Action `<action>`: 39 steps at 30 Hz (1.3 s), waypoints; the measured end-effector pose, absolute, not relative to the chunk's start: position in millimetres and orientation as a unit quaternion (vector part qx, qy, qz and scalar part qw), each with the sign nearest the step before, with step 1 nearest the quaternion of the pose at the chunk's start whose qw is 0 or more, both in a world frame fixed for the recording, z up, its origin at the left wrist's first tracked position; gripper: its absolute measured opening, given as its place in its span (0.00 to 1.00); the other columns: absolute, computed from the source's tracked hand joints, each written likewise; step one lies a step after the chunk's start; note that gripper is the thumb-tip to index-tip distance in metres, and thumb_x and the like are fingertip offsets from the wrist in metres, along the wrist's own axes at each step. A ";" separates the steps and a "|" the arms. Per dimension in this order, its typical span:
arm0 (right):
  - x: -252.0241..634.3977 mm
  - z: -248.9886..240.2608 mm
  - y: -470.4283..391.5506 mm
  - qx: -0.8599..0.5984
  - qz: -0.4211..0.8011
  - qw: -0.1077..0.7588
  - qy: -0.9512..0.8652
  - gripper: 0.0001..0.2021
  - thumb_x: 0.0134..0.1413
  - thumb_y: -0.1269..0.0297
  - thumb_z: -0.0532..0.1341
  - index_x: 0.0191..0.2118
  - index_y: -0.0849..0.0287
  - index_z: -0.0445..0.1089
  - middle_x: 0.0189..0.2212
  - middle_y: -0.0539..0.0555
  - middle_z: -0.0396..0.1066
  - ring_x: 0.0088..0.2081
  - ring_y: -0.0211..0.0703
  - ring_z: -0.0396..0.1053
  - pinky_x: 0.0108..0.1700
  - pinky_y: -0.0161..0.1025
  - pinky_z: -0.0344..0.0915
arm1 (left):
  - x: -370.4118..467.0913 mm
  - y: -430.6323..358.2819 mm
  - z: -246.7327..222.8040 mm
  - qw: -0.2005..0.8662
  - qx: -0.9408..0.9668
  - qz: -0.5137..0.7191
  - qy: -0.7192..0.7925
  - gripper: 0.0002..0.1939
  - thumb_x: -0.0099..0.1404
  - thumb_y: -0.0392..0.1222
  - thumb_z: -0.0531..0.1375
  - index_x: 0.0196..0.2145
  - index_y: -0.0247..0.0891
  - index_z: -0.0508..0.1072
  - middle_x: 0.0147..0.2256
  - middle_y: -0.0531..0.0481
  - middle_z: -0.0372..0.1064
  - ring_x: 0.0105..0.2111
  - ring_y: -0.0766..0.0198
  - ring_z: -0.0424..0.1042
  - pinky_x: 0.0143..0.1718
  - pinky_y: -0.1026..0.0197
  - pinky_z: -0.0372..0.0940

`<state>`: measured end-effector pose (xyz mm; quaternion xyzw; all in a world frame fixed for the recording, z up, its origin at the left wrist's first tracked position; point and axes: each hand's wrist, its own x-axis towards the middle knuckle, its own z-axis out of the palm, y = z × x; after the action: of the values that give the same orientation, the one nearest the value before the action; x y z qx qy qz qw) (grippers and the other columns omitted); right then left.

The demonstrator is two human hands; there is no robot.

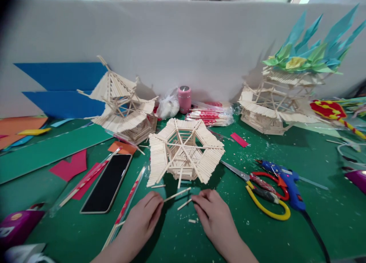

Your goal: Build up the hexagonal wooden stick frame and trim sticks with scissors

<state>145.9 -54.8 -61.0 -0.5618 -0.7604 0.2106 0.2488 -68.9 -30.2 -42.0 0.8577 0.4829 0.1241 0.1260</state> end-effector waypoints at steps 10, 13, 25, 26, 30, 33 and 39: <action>138.9 -52.0 -36.5 -0.502 0.207 0.160 -0.824 0.08 0.54 0.71 0.51 0.30 0.57 0.65 0.32 0.53 0.65 0.35 0.42 0.61 0.38 0.40 0.58 | -61.2 -26.5 -52.2 0.066 0.857 0.117 0.498 0.10 0.58 0.29 0.49 0.27 0.35 0.69 0.27 0.45 0.66 0.29 0.56 0.64 0.29 0.54 0.60; 140.1 -46.6 -39.4 -0.481 0.216 0.137 -0.839 0.08 0.55 0.71 0.49 0.32 0.58 0.64 0.30 0.53 0.66 0.33 0.42 0.62 0.36 0.39 0.59 | -57.7 -32.8 -44.6 0.064 0.865 0.156 0.473 0.09 0.58 0.31 0.50 0.33 0.35 0.69 0.32 0.42 0.67 0.32 0.54 0.64 0.32 0.52 0.60; 131.2 -37.2 -47.1 -0.536 0.495 0.384 -0.566 0.07 0.50 0.60 0.55 0.36 0.55 0.65 0.27 0.51 0.68 0.28 0.38 0.65 0.30 0.33 0.61 | -21.9 -38.0 -20.4 0.620 0.593 0.200 0.473 0.15 0.61 0.43 0.47 0.22 0.35 0.65 0.16 0.51 0.64 0.14 0.69 0.59 0.16 0.67 0.52; 127.8 -38.1 -46.9 -0.539 0.530 0.419 -0.503 0.09 0.49 0.60 0.57 0.37 0.55 0.65 0.28 0.51 0.69 0.29 0.39 0.66 0.31 0.33 0.62 | -19.1 -36.5 -20.7 0.675 0.517 0.229 0.474 0.14 0.60 0.45 0.48 0.24 0.35 0.65 0.15 0.53 0.63 0.12 0.71 0.57 0.14 0.68 0.50; 113.8 -39.0 -45.3 -0.466 0.640 0.495 -0.358 0.08 0.45 0.60 0.60 0.29 0.59 0.69 0.24 0.50 0.68 0.25 0.34 0.64 0.27 0.30 0.61 | -7.4 -32.6 -25.4 0.786 0.327 0.320 0.415 0.16 0.53 0.52 0.56 0.23 0.34 0.64 0.14 0.52 0.67 0.09 0.73 0.58 0.12 0.70 0.51; 107.4 -38.7 -44.1 -0.426 0.681 0.524 -0.282 0.08 0.44 0.61 0.62 0.23 0.60 0.67 0.17 0.46 0.62 0.18 0.28 0.58 0.19 0.25 0.54 | -3.4 -33.8 -25.9 0.804 0.280 0.344 0.396 0.17 0.51 0.51 0.59 0.21 0.33 0.65 0.13 0.50 0.68 0.09 0.73 0.60 0.12 0.70 0.53; 104.0 -36.5 -42.0 -0.441 0.704 0.503 -0.237 0.11 0.44 0.57 0.61 0.25 0.61 0.65 0.13 0.42 0.57 0.10 0.27 0.54 0.13 0.27 0.50 | -3.8 -36.4 -23.0 0.811 0.248 0.370 0.378 0.14 0.50 0.48 0.61 0.21 0.32 0.68 0.12 0.51 0.68 0.09 0.74 0.59 0.12 0.72 0.51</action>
<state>104.0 -42.0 -36.5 -0.4414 -0.2368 0.7042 0.5031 -3.8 -36.4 -23.0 0.2484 0.3781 0.3703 0.8113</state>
